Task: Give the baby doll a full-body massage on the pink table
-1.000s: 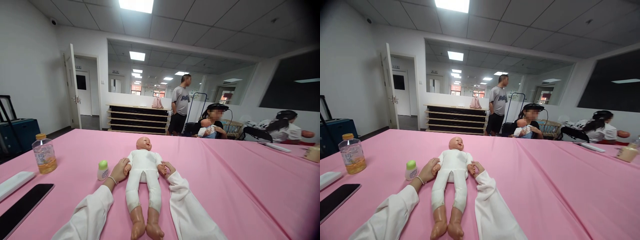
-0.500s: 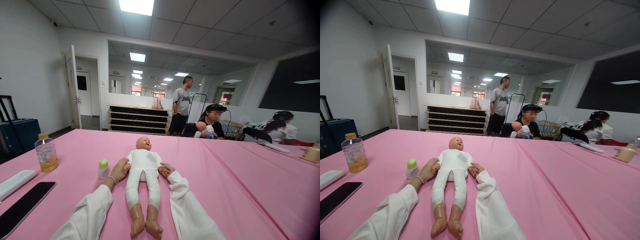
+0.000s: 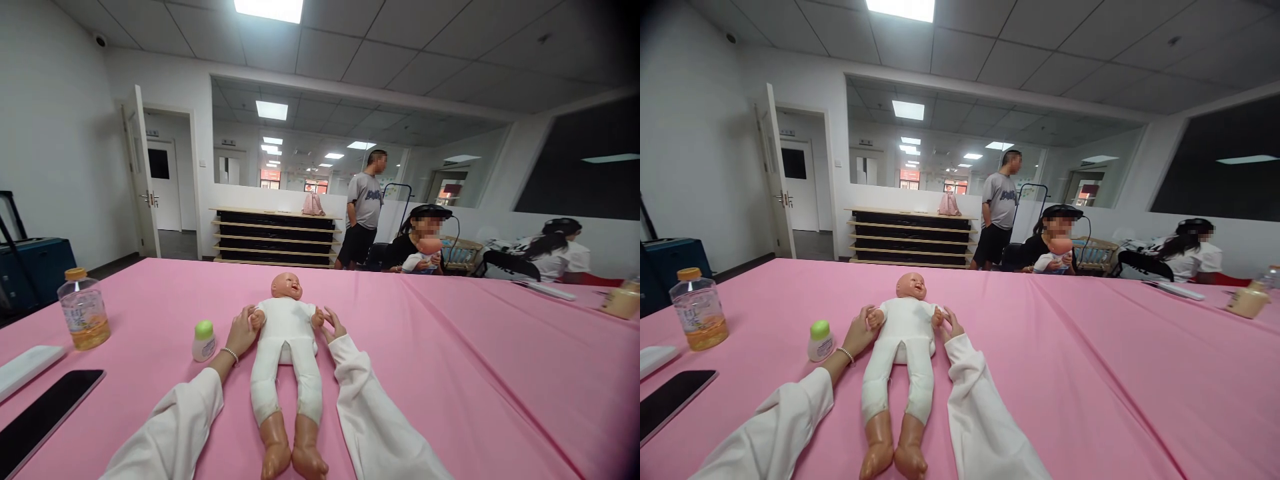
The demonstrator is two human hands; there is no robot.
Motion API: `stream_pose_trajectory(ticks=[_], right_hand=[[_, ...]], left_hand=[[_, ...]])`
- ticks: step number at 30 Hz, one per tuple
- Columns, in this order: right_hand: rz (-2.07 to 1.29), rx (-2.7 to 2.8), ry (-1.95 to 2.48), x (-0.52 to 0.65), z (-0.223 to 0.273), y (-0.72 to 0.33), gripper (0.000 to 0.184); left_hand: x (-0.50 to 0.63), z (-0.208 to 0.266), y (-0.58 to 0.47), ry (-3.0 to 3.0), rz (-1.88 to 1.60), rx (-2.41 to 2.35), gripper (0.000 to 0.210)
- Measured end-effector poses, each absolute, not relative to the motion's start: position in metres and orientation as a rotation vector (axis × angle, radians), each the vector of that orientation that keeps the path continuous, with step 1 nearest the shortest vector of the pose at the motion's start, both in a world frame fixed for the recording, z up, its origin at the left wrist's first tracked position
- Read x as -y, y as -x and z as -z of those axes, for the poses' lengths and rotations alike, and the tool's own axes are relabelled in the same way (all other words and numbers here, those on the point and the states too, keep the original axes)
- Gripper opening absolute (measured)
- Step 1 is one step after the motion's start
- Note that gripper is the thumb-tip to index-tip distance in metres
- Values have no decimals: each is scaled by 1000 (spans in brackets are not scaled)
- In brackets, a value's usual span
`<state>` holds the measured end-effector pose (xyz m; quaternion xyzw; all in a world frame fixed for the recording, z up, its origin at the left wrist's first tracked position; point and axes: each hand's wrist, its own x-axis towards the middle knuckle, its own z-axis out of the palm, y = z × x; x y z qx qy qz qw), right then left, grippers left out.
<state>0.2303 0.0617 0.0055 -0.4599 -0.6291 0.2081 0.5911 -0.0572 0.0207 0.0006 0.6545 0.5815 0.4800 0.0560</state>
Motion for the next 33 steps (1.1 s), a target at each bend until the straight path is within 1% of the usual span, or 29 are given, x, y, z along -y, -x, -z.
stream_pose_trajectory(ticks=[3, 5, 8, 13, 17, 23, 27, 33], right_hand=[[-461, 1451, 1009, -80, -11, -218, 42], [-402, 1403, 1007, -92, -15, -209, 39], [-348, 1352, 1057, -109, -20, -198, 31], [-386, 1293, 1199, -138, -19, -193, 32], [-490, 1256, 1320, -153, -10, -194, 33], [-607, 1315, 1311, -158, 0, -200, 34], [-552, 1344, 1350, -162, 4, -203, 34], [-531, 1325, 1402, -166, 5, -204, 28]], left_hand=[[-40, -3, 47, -1832, -1672, -1779, 40], [-54, -5, 42, -1752, -1761, -1793, 37], [-73, -8, 40, -1716, -1782, -1844, 30], [-102, -5, 44, -1746, -1807, -1813, 27], [-118, 5, 46, -1725, -1708, -1826, 30], [-127, 13, 48, -1713, -1550, -1859, 36], [-127, 11, 50, -1714, -1411, -1841, 39], [-129, 9, 52, -1682, -1347, -1868, 40]])
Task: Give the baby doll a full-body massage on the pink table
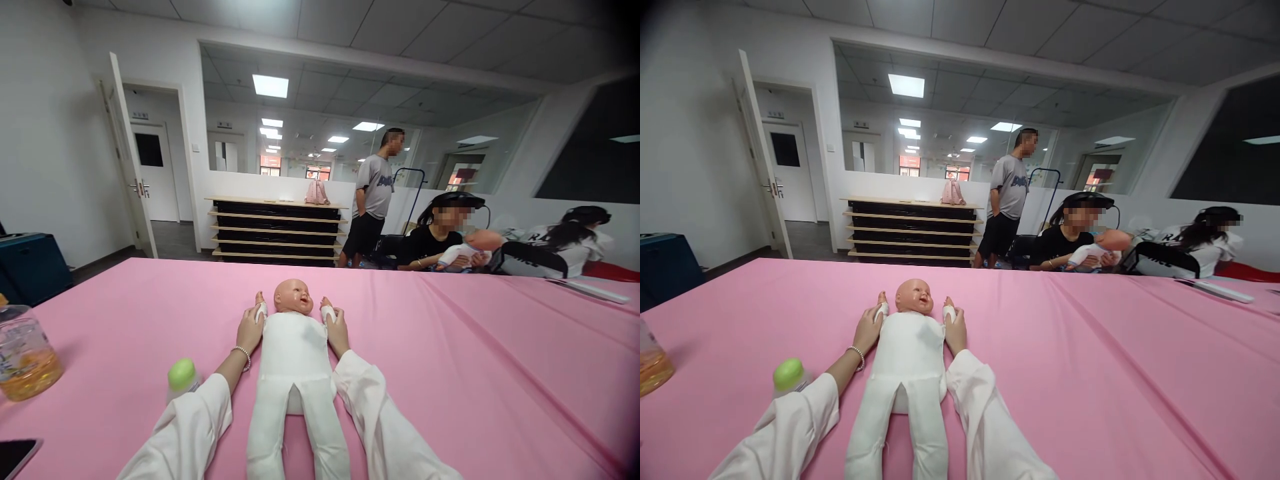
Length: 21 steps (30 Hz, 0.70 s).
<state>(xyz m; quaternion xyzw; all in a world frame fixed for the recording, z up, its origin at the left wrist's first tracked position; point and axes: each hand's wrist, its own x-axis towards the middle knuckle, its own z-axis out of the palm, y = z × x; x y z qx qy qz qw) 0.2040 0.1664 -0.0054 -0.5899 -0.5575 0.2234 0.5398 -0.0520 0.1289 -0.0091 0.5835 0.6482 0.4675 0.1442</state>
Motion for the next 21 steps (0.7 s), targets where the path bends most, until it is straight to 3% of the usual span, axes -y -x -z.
stream_pose_trajectory(ticks=[21], right_hand=[[-501, 1351, 1425, -166, 7, -201, 28]], left_hand=[[-132, 14, 54, -1600, -1279, -1939, 45]])
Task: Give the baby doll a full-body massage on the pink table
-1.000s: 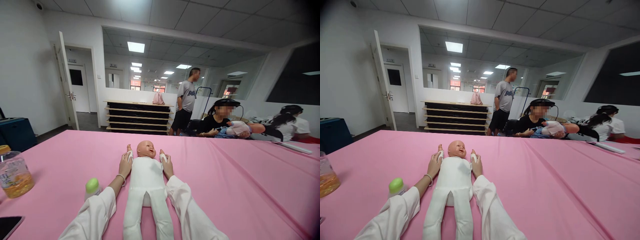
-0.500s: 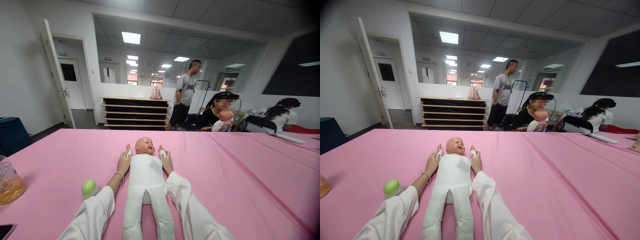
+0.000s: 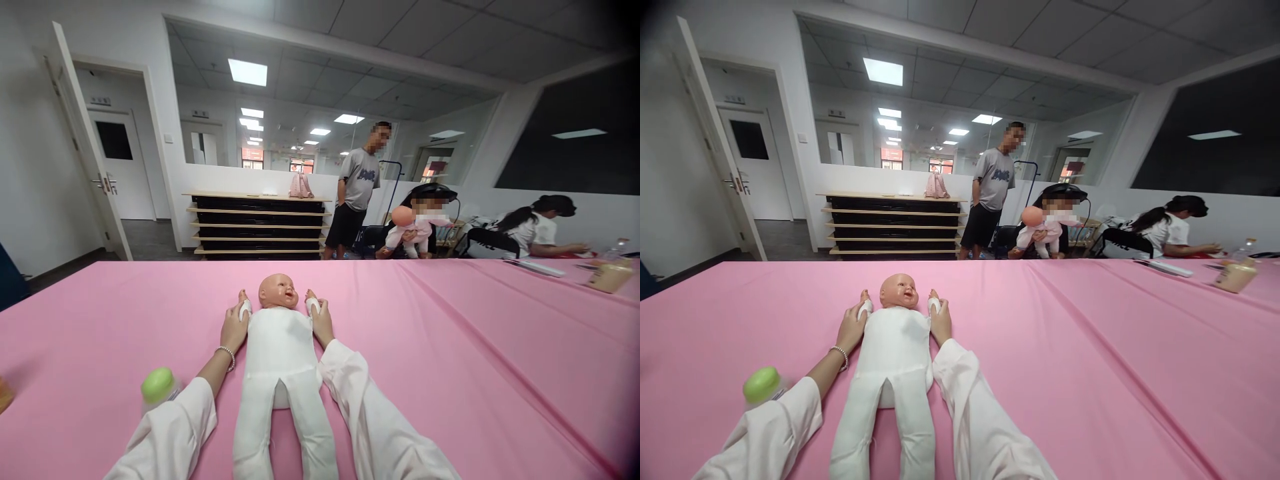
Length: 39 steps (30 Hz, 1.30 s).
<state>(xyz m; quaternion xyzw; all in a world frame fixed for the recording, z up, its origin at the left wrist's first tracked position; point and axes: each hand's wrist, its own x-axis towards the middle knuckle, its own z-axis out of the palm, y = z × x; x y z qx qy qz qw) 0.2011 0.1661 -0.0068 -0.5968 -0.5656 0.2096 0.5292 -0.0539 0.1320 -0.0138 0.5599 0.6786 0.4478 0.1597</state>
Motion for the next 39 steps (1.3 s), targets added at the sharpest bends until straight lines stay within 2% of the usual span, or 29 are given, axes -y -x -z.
stream_pose_trajectory(ticks=[11, 21, 24, 32, 36, 39], right_hand=[[-460, 1326, 1425, -166, 8, -200, 34], [-429, 1316, 1398, -164, 6, -198, 31], [-303, 1315, 1319, -153, 2, -195, 39], [-116, 1428, 929, -107, 2, -193, 72], [-237, 1559, 829, -85, 8, -209, 77], [-340, 1654, 874, -70, 7, -225, 68]], left_hand=[[-133, 16, 55, -1544, -1404, -1997, 46], [-130, 12, 55, -1622, -1319, -2024, 55], [-121, 5, 50, -1693, -1339, -2083, 61], [-71, -4, 47, -1944, -1613, -2060, 78], [-41, -3, 52, -2085, -1523, -2031, 68], [-21, -4, 55, -2199, -1450, -1962, 55]])
